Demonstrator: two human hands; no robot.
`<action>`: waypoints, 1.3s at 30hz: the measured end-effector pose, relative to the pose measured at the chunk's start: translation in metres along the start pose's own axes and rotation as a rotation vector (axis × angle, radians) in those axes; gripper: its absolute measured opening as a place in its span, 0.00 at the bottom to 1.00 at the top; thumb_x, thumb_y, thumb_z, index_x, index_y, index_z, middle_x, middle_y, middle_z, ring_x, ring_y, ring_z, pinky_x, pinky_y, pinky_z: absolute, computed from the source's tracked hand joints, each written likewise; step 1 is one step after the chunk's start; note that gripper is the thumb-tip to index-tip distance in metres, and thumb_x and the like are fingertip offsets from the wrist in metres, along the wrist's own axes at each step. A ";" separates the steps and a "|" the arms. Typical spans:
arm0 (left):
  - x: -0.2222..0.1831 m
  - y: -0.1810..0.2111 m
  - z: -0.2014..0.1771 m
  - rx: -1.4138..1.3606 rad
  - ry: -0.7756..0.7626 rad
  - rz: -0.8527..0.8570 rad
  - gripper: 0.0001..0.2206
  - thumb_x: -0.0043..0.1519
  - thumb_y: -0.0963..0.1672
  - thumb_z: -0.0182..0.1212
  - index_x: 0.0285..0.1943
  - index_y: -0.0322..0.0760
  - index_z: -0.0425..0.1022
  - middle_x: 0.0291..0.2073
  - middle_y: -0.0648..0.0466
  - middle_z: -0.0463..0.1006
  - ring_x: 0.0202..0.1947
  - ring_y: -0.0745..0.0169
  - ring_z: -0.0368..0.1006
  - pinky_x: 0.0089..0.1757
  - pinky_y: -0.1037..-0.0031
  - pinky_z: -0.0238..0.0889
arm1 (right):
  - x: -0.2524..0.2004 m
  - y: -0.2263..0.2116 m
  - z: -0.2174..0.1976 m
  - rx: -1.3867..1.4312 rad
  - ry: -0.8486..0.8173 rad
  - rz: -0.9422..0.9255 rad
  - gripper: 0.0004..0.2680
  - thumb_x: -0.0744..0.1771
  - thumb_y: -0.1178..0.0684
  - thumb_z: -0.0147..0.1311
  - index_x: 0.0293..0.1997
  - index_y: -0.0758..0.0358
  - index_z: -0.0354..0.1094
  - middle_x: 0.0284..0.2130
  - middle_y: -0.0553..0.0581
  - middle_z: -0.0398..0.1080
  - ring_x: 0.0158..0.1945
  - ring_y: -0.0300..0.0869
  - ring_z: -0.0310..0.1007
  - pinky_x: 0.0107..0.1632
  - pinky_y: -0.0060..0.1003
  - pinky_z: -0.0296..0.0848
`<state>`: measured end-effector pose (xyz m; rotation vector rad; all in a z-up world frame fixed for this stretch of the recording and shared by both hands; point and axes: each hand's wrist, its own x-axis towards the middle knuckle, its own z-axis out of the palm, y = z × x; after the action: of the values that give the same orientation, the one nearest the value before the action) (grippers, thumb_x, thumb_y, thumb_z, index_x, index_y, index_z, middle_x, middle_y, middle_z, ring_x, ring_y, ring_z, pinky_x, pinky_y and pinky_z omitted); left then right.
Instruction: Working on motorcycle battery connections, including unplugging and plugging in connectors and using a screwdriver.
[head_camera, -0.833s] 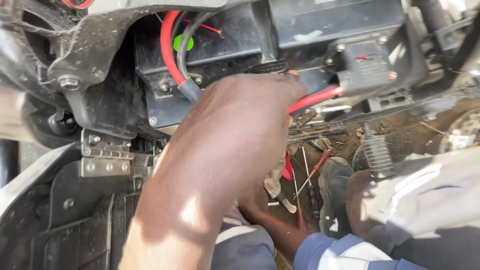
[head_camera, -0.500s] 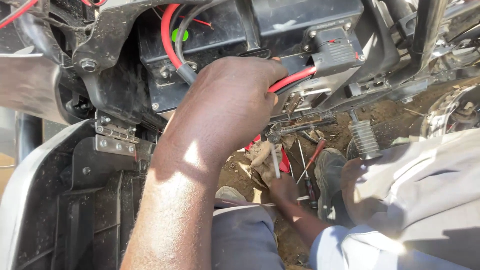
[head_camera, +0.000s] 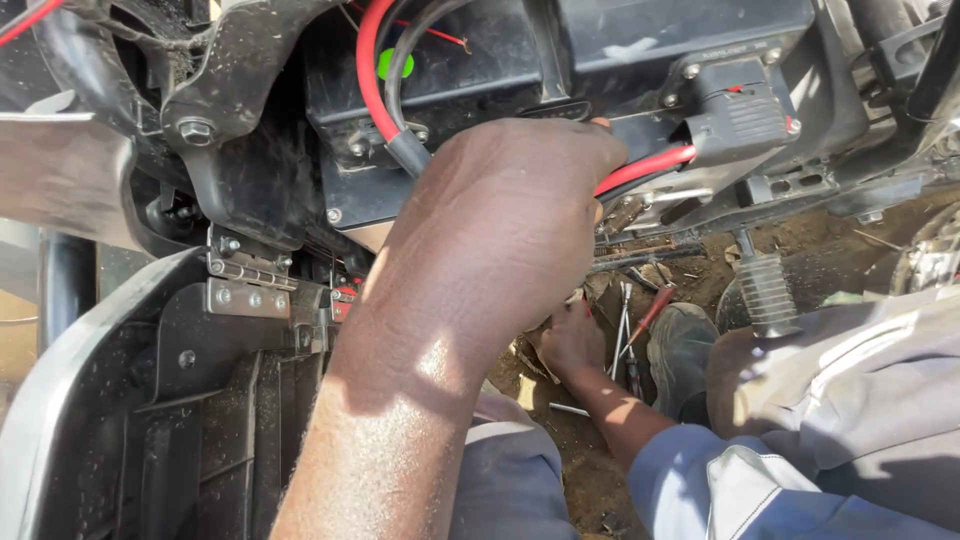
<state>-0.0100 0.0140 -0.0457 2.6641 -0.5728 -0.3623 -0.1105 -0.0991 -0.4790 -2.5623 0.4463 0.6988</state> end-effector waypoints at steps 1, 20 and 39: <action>0.000 0.000 0.000 0.005 -0.005 -0.003 0.16 0.48 0.38 0.51 0.44 0.44 0.78 0.32 0.46 0.81 0.35 0.27 0.73 0.31 0.47 0.61 | 0.014 0.007 0.019 -0.050 -0.116 -0.061 0.18 0.63 0.47 0.54 0.54 0.66 0.63 0.49 0.65 0.65 0.55 0.61 0.74 0.60 0.57 0.72; 0.006 -0.001 0.000 0.041 -0.040 -0.036 0.17 0.49 0.40 0.54 0.47 0.47 0.80 0.31 0.42 0.81 0.35 0.25 0.73 0.33 0.44 0.63 | 0.050 0.020 -0.060 1.937 0.501 0.882 0.33 0.67 0.69 0.41 0.76 0.22 0.49 0.43 0.60 0.75 0.30 0.42 0.72 0.25 0.41 0.72; -0.011 0.023 -0.016 -0.010 -0.020 -0.164 0.16 0.47 0.38 0.47 0.37 0.49 0.79 0.31 0.46 0.77 0.35 0.37 0.70 0.34 0.54 0.62 | -0.055 -0.062 -0.095 -0.471 -0.405 -0.523 0.14 0.65 0.49 0.46 0.54 0.58 0.71 0.49 0.63 0.73 0.52 0.55 0.73 0.50 0.51 0.69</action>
<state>-0.0226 0.0045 -0.0198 2.7081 -0.3584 -0.4374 -0.0926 -0.0831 -0.3549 -2.6627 -0.5626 1.1773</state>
